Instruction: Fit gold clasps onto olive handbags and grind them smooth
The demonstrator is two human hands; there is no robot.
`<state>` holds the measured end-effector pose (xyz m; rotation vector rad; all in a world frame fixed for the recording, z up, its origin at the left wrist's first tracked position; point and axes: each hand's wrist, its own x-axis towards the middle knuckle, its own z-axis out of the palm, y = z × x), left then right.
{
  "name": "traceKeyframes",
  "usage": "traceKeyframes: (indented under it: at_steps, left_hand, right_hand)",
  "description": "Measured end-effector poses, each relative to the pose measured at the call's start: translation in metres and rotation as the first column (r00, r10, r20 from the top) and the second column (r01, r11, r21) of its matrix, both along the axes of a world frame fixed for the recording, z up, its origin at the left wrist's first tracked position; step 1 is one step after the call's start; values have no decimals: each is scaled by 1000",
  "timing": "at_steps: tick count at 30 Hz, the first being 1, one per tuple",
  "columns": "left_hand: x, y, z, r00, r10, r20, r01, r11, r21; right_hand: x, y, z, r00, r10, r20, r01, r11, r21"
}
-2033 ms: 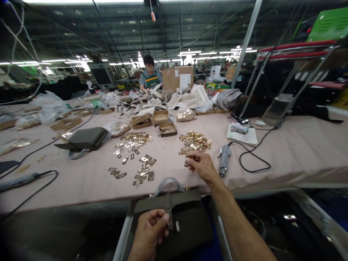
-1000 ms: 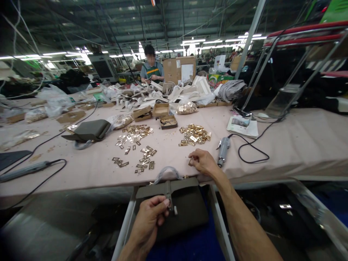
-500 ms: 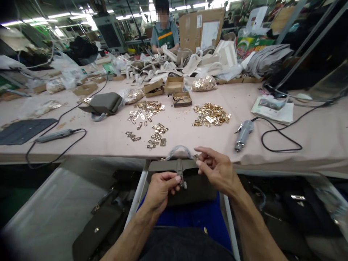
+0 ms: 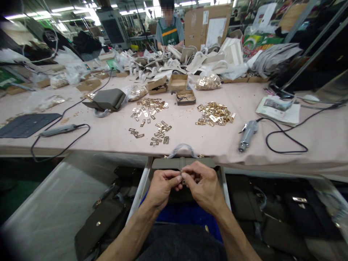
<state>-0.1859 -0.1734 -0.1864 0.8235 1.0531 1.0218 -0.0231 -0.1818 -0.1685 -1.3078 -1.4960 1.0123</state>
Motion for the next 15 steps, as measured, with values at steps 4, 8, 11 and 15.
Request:
traceKeyframes:
  at_steps: [4, 8, 11, 15]
  left_hand:
    - [-1, -1, -2, 1000, 24, 17, -24, 1000, 1]
    - [-2, -1, -1, 999, -2, 53, 2, 1000, 0]
    - [-2, -1, 1, 998, 1, 57, -1, 1000, 3]
    - [0, -2, 2, 996, 32, 80, -32, 999, -4]
  right_hand:
    - [-3, 0, 0, 999, -24, 41, 24, 1000, 7]
    - [-4, 0, -3, 999, -21, 30, 21, 1000, 0]
    - [-5, -1, -4, 999, -32, 16, 32, 999, -22]
    - [-6, -2, -5, 998, -56, -9, 55, 998, -33]
